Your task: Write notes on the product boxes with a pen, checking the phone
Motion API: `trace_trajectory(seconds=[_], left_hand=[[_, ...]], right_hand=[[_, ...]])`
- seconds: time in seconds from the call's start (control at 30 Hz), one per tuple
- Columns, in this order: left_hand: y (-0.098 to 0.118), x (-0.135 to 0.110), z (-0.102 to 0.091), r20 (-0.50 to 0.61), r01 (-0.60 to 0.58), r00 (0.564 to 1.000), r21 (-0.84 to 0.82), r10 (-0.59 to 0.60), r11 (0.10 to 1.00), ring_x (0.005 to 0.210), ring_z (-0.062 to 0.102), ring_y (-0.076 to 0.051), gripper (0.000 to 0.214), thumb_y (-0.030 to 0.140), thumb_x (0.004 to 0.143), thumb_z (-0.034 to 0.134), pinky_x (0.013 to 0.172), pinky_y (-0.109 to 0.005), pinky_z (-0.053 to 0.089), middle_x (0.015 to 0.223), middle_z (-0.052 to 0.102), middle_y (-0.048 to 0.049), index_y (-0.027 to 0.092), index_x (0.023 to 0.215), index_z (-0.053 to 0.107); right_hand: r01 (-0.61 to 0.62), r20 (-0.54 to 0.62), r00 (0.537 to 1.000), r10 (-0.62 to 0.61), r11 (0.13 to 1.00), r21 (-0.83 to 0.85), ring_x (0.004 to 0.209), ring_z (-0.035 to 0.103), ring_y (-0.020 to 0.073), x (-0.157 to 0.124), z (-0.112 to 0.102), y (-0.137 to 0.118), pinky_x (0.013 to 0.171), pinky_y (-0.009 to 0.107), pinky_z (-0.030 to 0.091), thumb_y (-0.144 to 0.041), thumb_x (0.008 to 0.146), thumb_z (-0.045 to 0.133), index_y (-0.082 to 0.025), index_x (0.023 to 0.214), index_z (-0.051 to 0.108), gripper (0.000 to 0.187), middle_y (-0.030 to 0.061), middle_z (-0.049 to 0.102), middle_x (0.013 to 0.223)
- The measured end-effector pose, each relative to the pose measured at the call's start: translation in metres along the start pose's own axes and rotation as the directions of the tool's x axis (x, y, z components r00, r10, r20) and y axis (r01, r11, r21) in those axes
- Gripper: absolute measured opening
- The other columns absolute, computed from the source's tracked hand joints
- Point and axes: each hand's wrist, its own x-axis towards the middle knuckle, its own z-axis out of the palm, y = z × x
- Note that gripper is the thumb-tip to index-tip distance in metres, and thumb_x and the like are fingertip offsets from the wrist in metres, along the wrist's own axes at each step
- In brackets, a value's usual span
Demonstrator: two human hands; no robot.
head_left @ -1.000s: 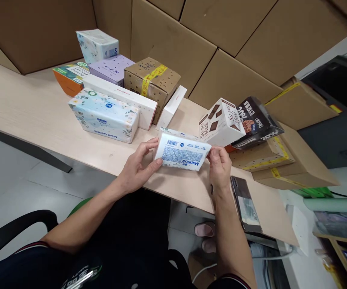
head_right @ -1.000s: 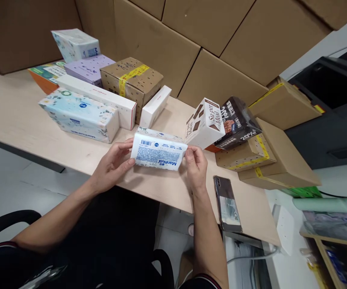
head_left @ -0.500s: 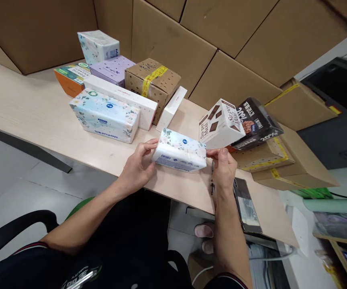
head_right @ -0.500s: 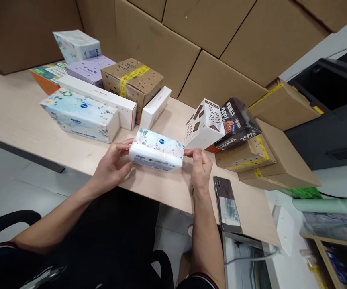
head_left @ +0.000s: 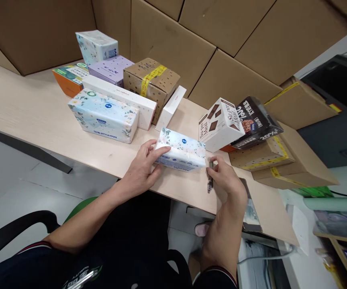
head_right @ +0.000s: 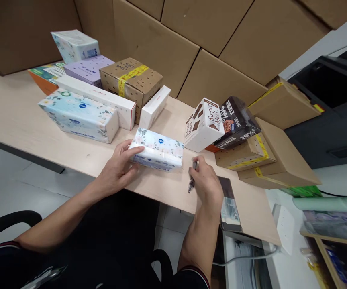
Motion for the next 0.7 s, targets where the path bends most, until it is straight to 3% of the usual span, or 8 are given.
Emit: trace_trajectory(seconds=[0.07,0.17,0.23,0.3,0.37,0.53,0.6,0.7], left_hand=[[0.000,0.000,0.002,0.009,-0.001,1.000,0.031,0.000,1.000,0.143,0.042,-0.030,0.052,0.014,0.097,0.054,0.115,-0.052,0.046,0.146,0.040,-0.0125,0.031,0.145,0.045],[-0.001,-0.001,0.004,-0.010,-0.010,1.000,0.061,0.010,0.998,0.139,0.046,-0.029,0.049,0.015,0.098,0.053,0.111,-0.049,0.051,0.145,0.040,-0.0130,0.030,0.144,0.046],[-0.001,-0.002,0.005,-0.011,-0.010,1.000,0.077,0.010,0.997,0.137,0.047,-0.029,0.048,0.015,0.099,0.052,0.108,-0.047,0.052,0.145,0.040,-0.0137,0.030,0.144,0.045],[0.000,-0.003,0.005,-0.006,-0.002,1.000,0.085,0.003,0.996,0.135,0.049,-0.029,0.049,0.015,0.100,0.052,0.107,-0.047,0.053,0.146,0.039,-0.0143,0.030,0.146,0.043],[-0.001,-0.003,0.006,-0.003,0.003,1.000,0.081,-0.003,0.997,0.132,0.053,-0.028,0.052,0.016,0.100,0.051,0.106,-0.047,0.054,0.148,0.036,-0.0146,0.032,0.149,0.041],[-0.002,-0.003,0.006,0.014,-0.038,0.999,0.065,0.037,0.997,0.134,0.051,-0.027,0.056,0.014,0.100,0.050,0.111,-0.049,0.050,0.150,0.034,-0.0143,0.034,0.152,0.038],[-0.002,-0.002,0.006,0.016,-0.041,0.999,0.071,0.040,0.997,0.137,0.048,-0.028,0.056,0.013,0.100,0.050,0.112,-0.049,0.049,0.149,0.035,-0.0140,0.033,0.151,0.040],[-0.002,-0.002,0.006,0.012,-0.032,0.999,0.088,0.031,0.996,0.141,0.045,-0.030,0.054,0.014,0.100,0.051,0.112,-0.049,0.050,0.148,0.037,-0.0145,0.032,0.149,0.041]], right_hand=[[0.008,-0.005,1.000,-0.007,0.996,0.093,0.050,0.052,0.0161,0.000,0.001,-0.007,0.052,0.028,0.035,-0.027,0.077,0.066,-0.024,0.102,0.070,0.025,-0.0070,0.059,0.056],[0.087,-0.259,0.965,0.028,0.904,0.419,0.052,0.052,0.0140,-0.002,-0.007,-0.019,0.051,0.027,0.038,-0.029,0.080,0.066,-0.023,0.095,0.073,0.017,-0.0047,0.061,0.062],[0.267,-0.419,0.907,0.049,0.702,0.660,0.055,0.055,0.0140,-0.004,-0.015,-0.027,0.053,0.027,0.041,-0.032,0.080,0.066,-0.025,0.092,0.071,0.015,-0.0033,0.064,0.068],[0.420,-0.481,0.877,0.005,0.480,0.770,0.063,0.061,0.0158,-0.008,-0.022,-0.034,0.059,0.030,0.047,-0.034,0.078,0.069,-0.029,0.097,0.068,0.020,-0.0018,0.069,0.079],[0.492,-0.507,0.860,-0.066,0.373,0.786,0.072,0.064,0.0167,-0.010,-0.025,-0.043,0.067,0.033,0.052,-0.035,0.076,0.075,-0.033,0.101,0.066,0.026,-0.0026,0.071,0.088],[0.520,-0.511,0.850,-0.132,0.368,0.770,0.048,0.050,0.0128,-0.009,-0.015,-0.083,0.048,0.027,0.042,-0.046,0.092,0.067,-0.031,0.095,0.064,0.015,-0.0066,0.060,0.062],[0.497,-0.462,0.866,-0.191,0.429,0.754,0.043,0.047,0.0124,-0.007,-0.007,-0.101,0.043,0.027,0.039,-0.050,0.096,0.059,-0.028,0.093,0.067,0.024,-0.0045,0.060,0.059],[0.442,-0.357,0.897,-0.261,0.527,0.726,0.049,0.056,0.0131,-0.005,0.008,-0.119,0.046,0.028,0.045,-0.054,0.096,0.058,-0.024,0.092,0.070,0.032,-0.0010,0.066,0.063]])
